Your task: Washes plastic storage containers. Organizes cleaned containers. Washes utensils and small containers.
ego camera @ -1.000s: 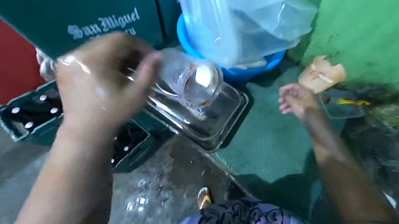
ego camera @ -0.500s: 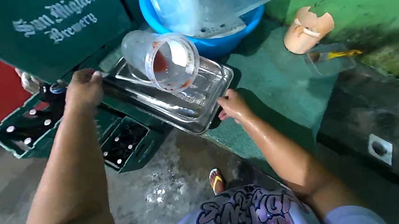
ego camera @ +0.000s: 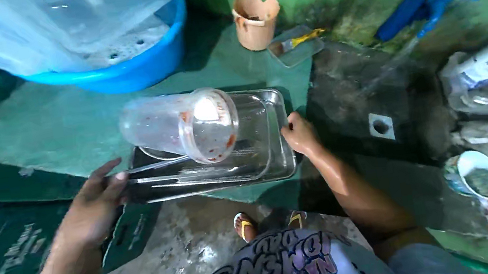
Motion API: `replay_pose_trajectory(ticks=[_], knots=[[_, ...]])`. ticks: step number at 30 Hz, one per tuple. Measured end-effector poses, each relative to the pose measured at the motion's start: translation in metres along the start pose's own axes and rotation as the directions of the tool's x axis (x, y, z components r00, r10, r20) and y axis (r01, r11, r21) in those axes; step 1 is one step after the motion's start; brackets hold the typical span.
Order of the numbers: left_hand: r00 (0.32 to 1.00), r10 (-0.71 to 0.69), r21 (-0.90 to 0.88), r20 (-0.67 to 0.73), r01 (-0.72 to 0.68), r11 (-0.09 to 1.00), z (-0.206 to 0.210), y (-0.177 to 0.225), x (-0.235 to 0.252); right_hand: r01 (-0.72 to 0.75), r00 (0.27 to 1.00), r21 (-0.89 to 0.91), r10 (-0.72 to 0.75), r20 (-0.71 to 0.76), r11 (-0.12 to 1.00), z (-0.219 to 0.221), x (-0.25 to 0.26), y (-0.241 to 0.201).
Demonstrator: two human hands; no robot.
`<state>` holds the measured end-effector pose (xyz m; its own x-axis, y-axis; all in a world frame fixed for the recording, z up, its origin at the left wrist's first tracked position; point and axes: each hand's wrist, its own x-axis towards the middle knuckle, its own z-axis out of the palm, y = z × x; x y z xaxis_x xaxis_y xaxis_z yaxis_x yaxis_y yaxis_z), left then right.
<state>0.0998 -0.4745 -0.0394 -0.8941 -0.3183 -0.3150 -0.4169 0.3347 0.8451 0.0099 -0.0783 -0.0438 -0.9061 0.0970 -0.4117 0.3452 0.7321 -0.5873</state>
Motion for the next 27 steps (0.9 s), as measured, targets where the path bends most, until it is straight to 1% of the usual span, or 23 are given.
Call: replay_pose_trajectory(ticks=[1, 3, 5, 7, 11, 14, 17, 20, 24, 27], knots=[[0.999, 0.023, -0.006, 0.036, -0.022, 1.0, 0.022, 0.008, -0.01, -0.023, 0.999, 0.012, 0.024, -0.038, 1.0, -0.012, 0.0, 0.018], [0.987, 0.077, -0.012, 0.143, -0.076, 0.997, 0.063, 0.019, -0.021, -0.052, 0.992, 0.101, 0.063, -0.108, 0.994, -0.035, -0.001, 0.061], [0.966, 0.11, 0.0, 0.235, -0.113, 0.994, 0.103, 0.033, -0.029, -0.07, 0.987, 0.177, 0.094, -0.131, 0.982, -0.062, 0.005, 0.099], [0.948, 0.134, -0.029, 0.289, -0.131, 0.991, 0.144, 0.055, -0.035, -0.076, 0.981, 0.226, 0.113, -0.156, 0.971, -0.091, 0.018, 0.136], [0.889, 0.167, -0.081, 0.427, -0.147, 0.986, 0.225, 0.105, -0.05, -0.108, 0.95, 0.203, 0.161, -0.269, 0.973, -0.154, 0.032, 0.21], [0.829, 0.221, -0.123, 0.513, -0.184, 0.975, 0.285, 0.135, -0.047, -0.189, 0.913, 0.248, 0.263, -0.312, 0.95, -0.188, 0.039, 0.26], [0.783, 0.212, -0.134, 0.584, -0.165, 0.977, 0.342, 0.16, -0.032, -0.232, 0.854, 0.34, 0.358, -0.378, 0.911, -0.199, 0.046, 0.296], [0.79, 0.14, -0.096, 0.596, -0.104, 0.99, 0.388, 0.168, -0.014, -0.279, 0.821, 0.395, 0.431, -0.374, 0.875, -0.201, 0.052, 0.31], [0.807, 0.054, -0.037, 0.588, -0.04, 0.999, 0.429, 0.163, 0.007, -0.31, 0.803, 0.435, 0.478, -0.356, 0.845, -0.193, 0.066, 0.331], [0.822, 0.018, -0.024, 0.569, -0.005, 1.0, 0.444, 0.164, 0.017, -0.299, 0.769, 0.502, 0.516, -0.378, 0.812, -0.188, 0.077, 0.335]])
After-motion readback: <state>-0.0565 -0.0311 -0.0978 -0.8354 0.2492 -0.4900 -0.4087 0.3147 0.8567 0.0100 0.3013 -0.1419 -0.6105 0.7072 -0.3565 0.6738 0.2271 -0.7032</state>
